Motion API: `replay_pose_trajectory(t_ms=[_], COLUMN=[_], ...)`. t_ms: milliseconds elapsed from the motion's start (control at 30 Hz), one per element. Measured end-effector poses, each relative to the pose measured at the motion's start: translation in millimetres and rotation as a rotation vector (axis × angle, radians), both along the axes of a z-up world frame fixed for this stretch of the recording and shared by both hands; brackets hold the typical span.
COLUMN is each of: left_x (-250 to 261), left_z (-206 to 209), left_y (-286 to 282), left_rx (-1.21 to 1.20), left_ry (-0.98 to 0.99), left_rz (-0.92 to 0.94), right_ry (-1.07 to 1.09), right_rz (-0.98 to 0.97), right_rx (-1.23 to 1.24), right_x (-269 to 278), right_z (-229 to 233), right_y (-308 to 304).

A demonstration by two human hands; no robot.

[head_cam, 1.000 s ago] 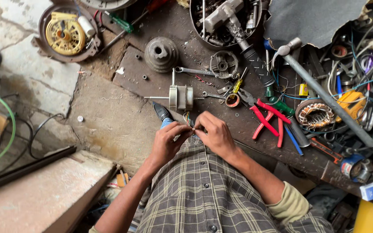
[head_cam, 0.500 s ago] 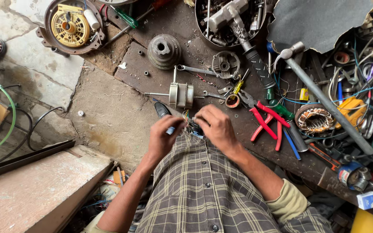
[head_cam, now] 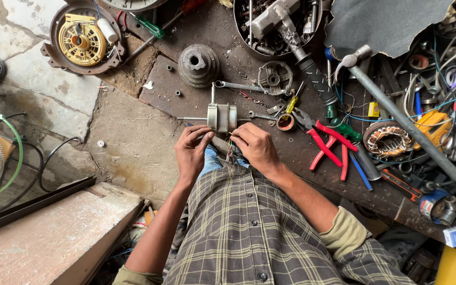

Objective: The person assembles a small electric motor by hand, inserting a cylindrical component into a housing and securing it. They then use a screwdriver to tighten screws on the motor casing and inspect the assembly.

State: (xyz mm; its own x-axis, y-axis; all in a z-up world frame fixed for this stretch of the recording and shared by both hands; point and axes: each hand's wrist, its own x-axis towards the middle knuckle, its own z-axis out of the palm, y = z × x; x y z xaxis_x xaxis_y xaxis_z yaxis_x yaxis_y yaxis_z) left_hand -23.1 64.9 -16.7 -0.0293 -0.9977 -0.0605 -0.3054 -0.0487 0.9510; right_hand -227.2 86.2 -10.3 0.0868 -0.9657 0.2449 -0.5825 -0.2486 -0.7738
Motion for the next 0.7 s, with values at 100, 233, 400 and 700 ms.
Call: replay_pose_trajectory(t_ms=[100, 233, 400, 700], left_x=[2, 4, 0, -12], left_z=[-3, -2, 1, -3], left_y=[0, 0, 1, 5], left_rx=[0.014, -0.067, -0.068, -0.058], left_ry=[-0.012, -0.072, -0.089, 0.065], left_rz=[-0.006, -0.008, 0.055, 0.188], right_ry=[-0.010, 0.083, 0.203, 0.339], right_rz=[0.012, 0.056, 0.065, 0.062], right_rx=[0.008, -0.045, -0.167, -0.305], right_x=[-1, 2, 0, 7], right_z=[1, -2, -7, -7], right_y=[-4, -9, -5, -8])
